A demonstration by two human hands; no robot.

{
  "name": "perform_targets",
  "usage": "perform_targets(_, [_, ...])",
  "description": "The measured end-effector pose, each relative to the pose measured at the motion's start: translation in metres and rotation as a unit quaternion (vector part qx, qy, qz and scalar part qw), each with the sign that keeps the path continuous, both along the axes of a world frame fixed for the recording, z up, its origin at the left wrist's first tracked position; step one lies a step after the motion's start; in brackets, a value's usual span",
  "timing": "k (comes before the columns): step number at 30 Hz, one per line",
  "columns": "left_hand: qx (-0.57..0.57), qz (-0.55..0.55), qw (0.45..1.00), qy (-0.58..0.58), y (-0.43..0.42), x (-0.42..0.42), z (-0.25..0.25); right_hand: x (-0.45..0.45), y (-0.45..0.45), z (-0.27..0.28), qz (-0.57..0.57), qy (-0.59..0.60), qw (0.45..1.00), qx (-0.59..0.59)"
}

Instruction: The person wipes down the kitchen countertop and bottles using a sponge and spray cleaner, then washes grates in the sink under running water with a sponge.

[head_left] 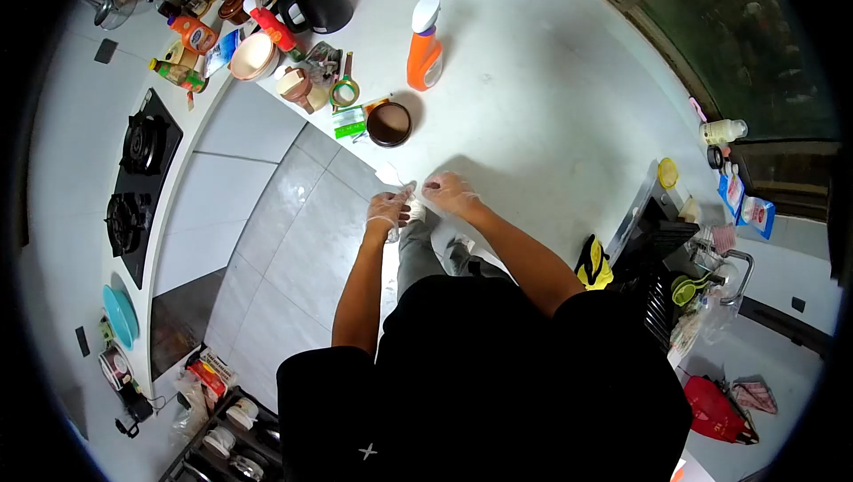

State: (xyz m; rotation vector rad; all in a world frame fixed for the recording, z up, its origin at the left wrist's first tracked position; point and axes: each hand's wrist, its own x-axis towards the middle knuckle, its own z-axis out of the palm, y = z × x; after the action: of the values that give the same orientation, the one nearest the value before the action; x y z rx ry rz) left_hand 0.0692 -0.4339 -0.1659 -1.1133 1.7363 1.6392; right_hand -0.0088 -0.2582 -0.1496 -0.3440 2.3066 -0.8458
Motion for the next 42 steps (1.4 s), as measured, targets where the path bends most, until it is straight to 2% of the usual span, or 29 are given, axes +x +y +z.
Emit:
perform_targets(2, [-0.005,0.013,1.0,0.005,0.002,-0.003,-0.004,-0.001,0.0,0.009,-0.005,-0.002,1.0,0.002])
perform_targets(5, [0.043,0.048,0.996,0.063,0.004,0.003,-0.024,0.003,0.001,0.009,-0.013,-0.003,1.0,-0.009])
perform_targets(8, [0.02,0.017,0.996,0.085,0.009,0.006,-0.005,0.0,0.008,0.007,0.002,-0.024,0.999,-0.022])
perform_targets(11, [0.009,0.017,0.987,0.158,0.021,0.014,0.016,-0.006,0.019,0.018,-0.001,-0.022,0.999,-0.046])
perform_targets(12, [0.051,0.025,0.983,0.174,0.027,0.014,0.025,-0.008,0.027,0.017,-0.019,-0.02,0.997,-0.067])
perform_targets(14, [0.034,-0.029,0.974,0.222,0.044,0.003,0.039,-0.011,0.046,0.012,-0.06,-0.013,0.992,-0.107])
perform_targets(17, [0.056,-0.088,0.956,0.274,0.081,-0.036,0.05,-0.018,0.089,0.003,-0.156,-0.09,0.971,-0.158])
perform_targets(20, [0.067,-0.148,0.938,0.307,0.139,-0.091,0.084,-0.022,0.141,0.037,-0.196,0.03,0.975,-0.096])
perform_targets(23, [0.0,-0.263,0.885,0.385,0.21,-0.147,0.1,-0.023,0.202,0.049,-0.331,0.016,0.932,-0.148])
perform_targets(24, [-0.031,-0.294,0.886,0.358,0.237,-0.164,0.114,-0.021,0.223,0.06,-0.358,0.032,0.923,-0.139])
perform_targets(26, [-0.047,-0.389,0.844,0.368,0.293,-0.191,0.149,-0.016,0.262,0.086,-0.402,0.06,0.905,-0.124])
perform_targets(27, [-0.059,-0.432,0.82,0.37,0.321,-0.204,0.161,-0.013,0.283,0.079,-0.43,0.066,0.889,-0.143])
perform_targets(30, [0.064,-0.431,0.854,0.285,0.407,-0.253,0.163,-0.001,0.339,0.063,-0.493,0.082,0.849,-0.17])
perform_targets(32, [0.055,-0.442,0.853,0.272,0.464,-0.281,0.164,0.005,0.367,0.077,-0.517,0.098,0.839,-0.142])
perform_targets(36, [-0.002,-0.483,0.829,0.281,0.558,-0.319,0.174,0.011,0.401,0.051,-0.586,0.073,0.776,-0.223])
perform_targets(40, [0.018,-0.488,0.827,0.278,0.627,-0.356,0.167,0.015,0.411,0.037,-0.561,0.078,0.803,-0.186])
perform_targets(42, [0.039,-0.443,0.859,0.254,0.643,-0.368,0.165,0.016,0.405,0.033,-0.56,0.073,0.801,-0.2])
